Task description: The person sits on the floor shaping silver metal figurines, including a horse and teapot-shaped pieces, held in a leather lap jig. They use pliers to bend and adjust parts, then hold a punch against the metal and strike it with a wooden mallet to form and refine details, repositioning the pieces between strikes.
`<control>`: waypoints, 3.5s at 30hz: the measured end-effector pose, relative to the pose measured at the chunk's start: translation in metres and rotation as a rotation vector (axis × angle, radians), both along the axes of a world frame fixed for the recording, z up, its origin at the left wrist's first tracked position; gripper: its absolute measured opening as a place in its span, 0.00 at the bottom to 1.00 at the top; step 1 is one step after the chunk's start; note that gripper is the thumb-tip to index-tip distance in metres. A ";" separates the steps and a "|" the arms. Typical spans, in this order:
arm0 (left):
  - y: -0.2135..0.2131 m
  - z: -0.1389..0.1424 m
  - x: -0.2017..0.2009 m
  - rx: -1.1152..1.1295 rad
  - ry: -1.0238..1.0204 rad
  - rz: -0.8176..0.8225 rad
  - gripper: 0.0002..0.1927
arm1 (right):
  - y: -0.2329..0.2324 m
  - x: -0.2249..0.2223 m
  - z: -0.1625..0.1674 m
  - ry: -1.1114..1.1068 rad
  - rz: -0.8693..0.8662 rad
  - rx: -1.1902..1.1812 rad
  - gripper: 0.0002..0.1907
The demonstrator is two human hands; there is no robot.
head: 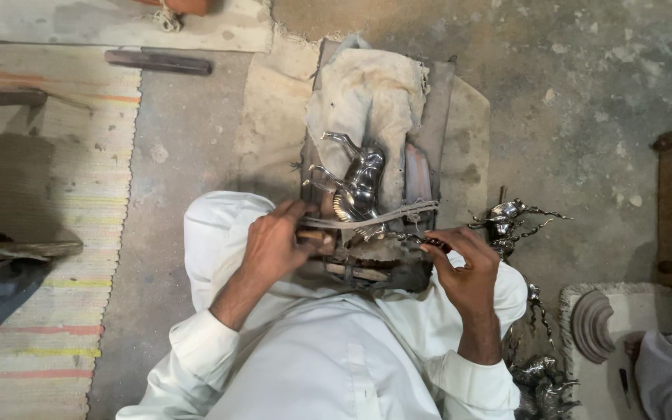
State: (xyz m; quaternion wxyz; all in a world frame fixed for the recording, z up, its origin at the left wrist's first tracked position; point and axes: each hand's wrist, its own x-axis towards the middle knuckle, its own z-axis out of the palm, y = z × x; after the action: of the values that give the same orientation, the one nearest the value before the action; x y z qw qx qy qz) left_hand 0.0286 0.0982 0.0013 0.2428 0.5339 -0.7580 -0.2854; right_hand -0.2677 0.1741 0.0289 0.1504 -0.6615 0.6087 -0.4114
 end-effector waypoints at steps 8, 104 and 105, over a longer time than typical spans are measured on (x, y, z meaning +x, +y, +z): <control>0.006 0.019 0.001 -0.021 0.216 0.031 0.29 | 0.001 0.001 0.014 0.107 0.001 -0.169 0.35; 0.038 -0.025 -0.037 -0.320 0.059 -0.177 0.30 | 0.188 -0.064 -0.038 -1.294 -0.191 0.324 0.27; 0.037 -0.026 -0.037 -0.328 0.071 -0.184 0.30 | 0.192 -0.064 -0.038 -1.302 -0.190 0.316 0.27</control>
State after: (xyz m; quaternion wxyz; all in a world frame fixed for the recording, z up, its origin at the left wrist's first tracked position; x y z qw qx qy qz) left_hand -0.0082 0.1355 -0.0250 0.3261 0.4054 -0.8308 -0.1977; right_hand -0.3314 0.3658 -0.0091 0.5446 -0.1922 0.5024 -0.6435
